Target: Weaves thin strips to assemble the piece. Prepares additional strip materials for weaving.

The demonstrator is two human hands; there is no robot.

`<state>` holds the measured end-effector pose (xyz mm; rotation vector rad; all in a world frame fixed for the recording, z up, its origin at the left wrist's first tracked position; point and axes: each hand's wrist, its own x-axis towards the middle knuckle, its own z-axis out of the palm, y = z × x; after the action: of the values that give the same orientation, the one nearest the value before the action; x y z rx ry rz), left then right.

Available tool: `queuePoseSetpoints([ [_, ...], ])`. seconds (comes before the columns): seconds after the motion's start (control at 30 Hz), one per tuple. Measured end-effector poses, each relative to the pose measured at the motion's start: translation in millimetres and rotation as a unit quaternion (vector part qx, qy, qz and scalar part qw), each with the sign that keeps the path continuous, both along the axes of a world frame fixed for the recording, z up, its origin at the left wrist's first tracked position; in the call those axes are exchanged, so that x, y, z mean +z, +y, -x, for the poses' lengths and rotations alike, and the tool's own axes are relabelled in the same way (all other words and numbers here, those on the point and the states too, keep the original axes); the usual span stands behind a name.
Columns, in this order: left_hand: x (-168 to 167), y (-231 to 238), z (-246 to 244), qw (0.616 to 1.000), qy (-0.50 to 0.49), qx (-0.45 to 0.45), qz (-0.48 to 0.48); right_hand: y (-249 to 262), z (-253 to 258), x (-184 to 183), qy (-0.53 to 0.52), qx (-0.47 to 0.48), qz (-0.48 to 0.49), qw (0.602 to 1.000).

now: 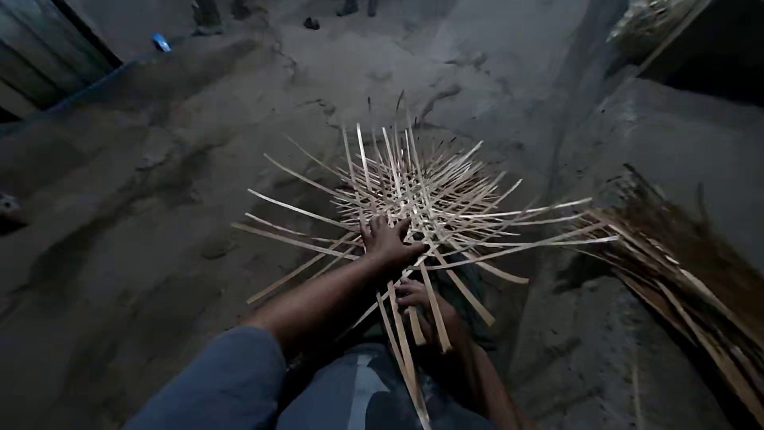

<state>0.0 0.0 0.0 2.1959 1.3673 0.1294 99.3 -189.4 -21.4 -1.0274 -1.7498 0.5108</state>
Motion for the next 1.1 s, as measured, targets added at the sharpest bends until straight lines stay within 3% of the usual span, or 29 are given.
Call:
queuePoseSetpoints([
  [0.1, -12, -14, 0, 0.998, -0.031, -0.007, -0.054, 7, 6, 2, 0.022, -0.021, 0.062, 0.998],
  [0.2, -22, -14, -6, 0.989, -0.043, -0.109, -0.086, 20, 9, 0, 0.104, 0.019, 0.133, 0.985],
  [0.33, -24, -5, -13, 0.978, 0.013, -0.205, -0.048, 23, 9, 9, 0.301, 0.096, 0.258, 0.913],
  [0.53, -35, -4, -23, 0.980, 0.014, -0.199, -0.022, 16, 27, 16, 0.393, -0.057, 0.275, 0.876],
  [0.73, -43, -8, -22, 0.980, -0.027, -0.198, -0.002, 1, 31, 7, 0.327, -0.096, 0.294, 0.893],
  [1.1, -53, -1, -25, 0.977, -0.006, -0.211, -0.041, -43, 33, -1, 0.329, -0.081, 0.299, 0.892],
])
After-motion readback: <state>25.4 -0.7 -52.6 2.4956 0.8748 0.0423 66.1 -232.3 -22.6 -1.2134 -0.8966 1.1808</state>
